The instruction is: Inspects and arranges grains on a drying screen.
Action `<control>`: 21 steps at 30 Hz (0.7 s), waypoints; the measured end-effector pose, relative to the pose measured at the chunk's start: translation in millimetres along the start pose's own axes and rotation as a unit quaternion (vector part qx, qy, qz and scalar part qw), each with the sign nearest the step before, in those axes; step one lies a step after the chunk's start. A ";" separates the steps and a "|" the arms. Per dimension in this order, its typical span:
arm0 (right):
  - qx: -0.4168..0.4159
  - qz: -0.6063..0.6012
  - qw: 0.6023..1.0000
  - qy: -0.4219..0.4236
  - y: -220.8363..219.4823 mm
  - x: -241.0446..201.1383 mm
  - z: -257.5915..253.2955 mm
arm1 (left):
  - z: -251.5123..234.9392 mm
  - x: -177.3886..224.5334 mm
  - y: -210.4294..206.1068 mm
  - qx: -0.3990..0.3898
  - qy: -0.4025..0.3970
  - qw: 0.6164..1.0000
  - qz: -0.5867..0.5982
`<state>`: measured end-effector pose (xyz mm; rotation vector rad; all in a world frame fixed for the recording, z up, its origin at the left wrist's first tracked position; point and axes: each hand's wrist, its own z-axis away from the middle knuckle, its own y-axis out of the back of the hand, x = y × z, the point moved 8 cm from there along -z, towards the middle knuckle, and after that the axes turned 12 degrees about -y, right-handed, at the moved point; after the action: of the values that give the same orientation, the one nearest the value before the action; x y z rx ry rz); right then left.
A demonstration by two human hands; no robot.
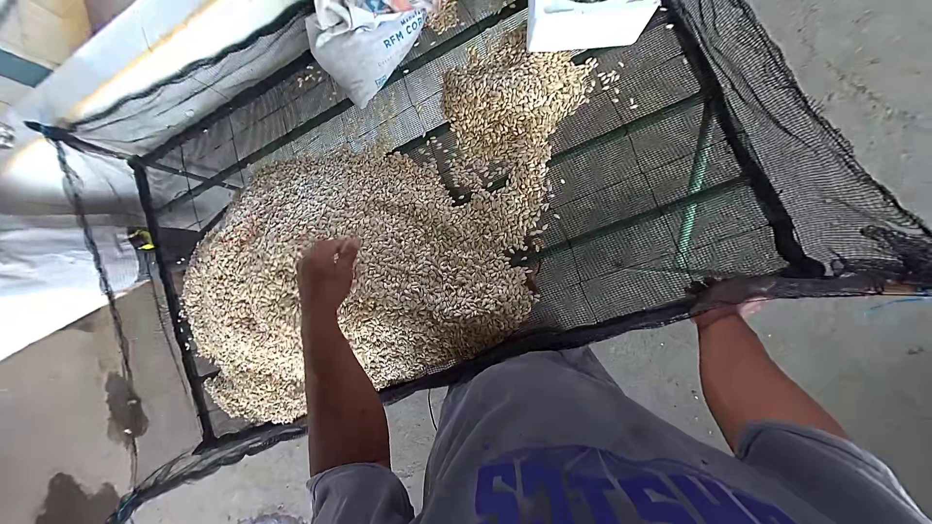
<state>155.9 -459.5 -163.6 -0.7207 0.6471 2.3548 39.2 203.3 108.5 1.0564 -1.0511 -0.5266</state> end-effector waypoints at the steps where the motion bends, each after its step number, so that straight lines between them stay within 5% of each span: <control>1: 0.004 0.000 1.000 -0.004 -0.7 0.0 0.0 | -9.9 3.3 -16.1 -0.026 -0.008 1.000 -0.013; 7: 0.034 0.042 0.999 0.000 -0.2 -2.8 -7.8 | -98.3 62.2 -98.2 -0.058 -0.088 0.994 0.031; 11: 0.057 0.089 0.994 -0.005 0.2 -3.7 -7.4 | -165.0 92.6 -151.1 -0.071 -0.063 0.995 0.036; 21: 0.054 0.057 0.997 -0.015 2.8 -1.9 -13.1 | -247.3 105.5 -246.8 -0.193 -0.040 0.979 -0.052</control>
<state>159.8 -469.9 -171.3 -0.6147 0.8165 2.4072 334.4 123.0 -90.5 0.7523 -0.9190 -0.8266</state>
